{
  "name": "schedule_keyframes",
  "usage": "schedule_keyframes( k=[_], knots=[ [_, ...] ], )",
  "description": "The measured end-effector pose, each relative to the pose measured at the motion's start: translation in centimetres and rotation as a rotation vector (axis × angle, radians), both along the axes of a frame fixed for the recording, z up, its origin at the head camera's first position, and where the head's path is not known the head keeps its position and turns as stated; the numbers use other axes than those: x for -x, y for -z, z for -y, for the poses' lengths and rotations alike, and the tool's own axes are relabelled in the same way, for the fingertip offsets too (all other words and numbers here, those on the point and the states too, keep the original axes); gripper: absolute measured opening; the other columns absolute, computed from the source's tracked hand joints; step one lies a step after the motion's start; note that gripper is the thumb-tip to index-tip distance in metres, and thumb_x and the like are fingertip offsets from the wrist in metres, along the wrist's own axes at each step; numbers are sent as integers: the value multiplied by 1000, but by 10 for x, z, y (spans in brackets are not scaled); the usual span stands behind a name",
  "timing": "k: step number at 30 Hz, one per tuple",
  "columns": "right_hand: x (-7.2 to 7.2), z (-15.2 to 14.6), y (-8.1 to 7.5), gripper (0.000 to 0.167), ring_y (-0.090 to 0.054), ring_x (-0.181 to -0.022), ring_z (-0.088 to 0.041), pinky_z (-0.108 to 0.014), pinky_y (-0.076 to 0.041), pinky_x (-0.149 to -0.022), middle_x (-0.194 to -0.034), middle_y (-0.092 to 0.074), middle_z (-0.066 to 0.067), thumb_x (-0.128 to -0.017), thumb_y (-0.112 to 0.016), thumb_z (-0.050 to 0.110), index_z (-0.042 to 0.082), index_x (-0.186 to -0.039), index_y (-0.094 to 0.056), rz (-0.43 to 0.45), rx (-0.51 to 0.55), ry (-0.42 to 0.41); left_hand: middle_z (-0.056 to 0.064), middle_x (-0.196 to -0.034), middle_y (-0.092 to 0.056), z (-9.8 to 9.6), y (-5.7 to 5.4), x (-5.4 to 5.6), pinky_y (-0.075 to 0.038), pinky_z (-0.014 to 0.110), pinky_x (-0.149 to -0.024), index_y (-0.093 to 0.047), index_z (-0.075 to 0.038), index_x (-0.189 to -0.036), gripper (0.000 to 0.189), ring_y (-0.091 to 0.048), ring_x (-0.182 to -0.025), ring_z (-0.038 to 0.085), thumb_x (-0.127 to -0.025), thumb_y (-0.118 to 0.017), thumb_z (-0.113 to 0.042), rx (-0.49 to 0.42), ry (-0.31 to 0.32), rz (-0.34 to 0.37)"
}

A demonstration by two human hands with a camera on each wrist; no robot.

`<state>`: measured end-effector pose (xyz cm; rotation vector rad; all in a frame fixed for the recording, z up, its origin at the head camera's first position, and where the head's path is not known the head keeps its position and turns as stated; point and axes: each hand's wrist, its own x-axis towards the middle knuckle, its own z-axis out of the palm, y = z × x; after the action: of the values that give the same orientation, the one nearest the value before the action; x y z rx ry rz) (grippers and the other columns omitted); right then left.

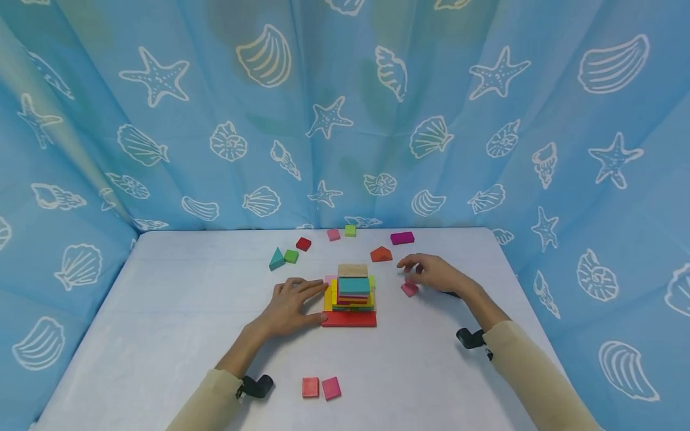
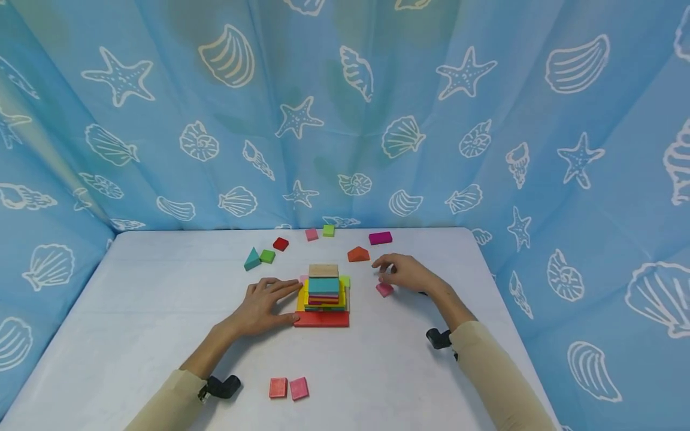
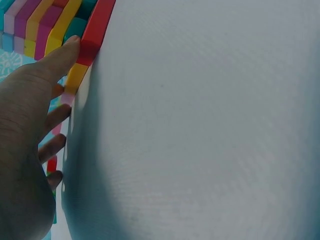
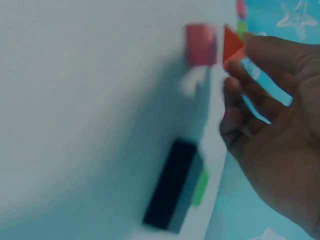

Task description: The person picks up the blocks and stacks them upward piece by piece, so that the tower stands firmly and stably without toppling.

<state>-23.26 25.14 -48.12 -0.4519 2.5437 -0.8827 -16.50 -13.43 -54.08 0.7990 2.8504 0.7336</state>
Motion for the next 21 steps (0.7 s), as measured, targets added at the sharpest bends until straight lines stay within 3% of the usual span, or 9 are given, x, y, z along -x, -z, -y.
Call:
schedule_keyframes(
  k=[5, 14, 18, 21],
  knots=[
    [-12, -15, 12, 45, -56, -113, -24, -42, -54, -93, -131, -61, -5, -90, -73, 12, 18, -134, -64, 16, -91, -21, -3, -155, -47, 1, -2, 1, -32, 56, -107, -43, -30, -154, 80, -36, -140, 28, -85, -71, -60, -5, 2, 11],
    [-19, -5, 17, 39, -59, -103, -18, -34, -56, -83, -115, -63, 0, -86, -81, 25, 19, -123, -69, -104, -159, -29, -4, -155, -47, 2, 0, 2, -32, 54, -107, -43, -31, -154, 80, -37, -139, 27, -85, -70, -61, -5, -2, 2],
    [-22, 2, 9, 40, -58, -99, -16, -29, -56, -78, -112, -63, 2, -89, -79, 27, 18, -125, -66, -175, -97, -6, -3, -154, -48, 2, 1, 1, -32, 54, -106, -45, -30, -153, 79, -38, -138, 27, -85, -71, -60, -11, 5, 0],
    [-25, 17, -8, 41, -58, -95, -15, -27, -53, -75, -112, -63, 4, -89, -78, 29, 20, -127, -66, -277, 17, 7, -3, -154, -48, 2, 0, 1, -32, 54, -106, -45, -30, -153, 79, -38, -138, 27, -85, -71, -60, -16, 3, -2]
  ],
)
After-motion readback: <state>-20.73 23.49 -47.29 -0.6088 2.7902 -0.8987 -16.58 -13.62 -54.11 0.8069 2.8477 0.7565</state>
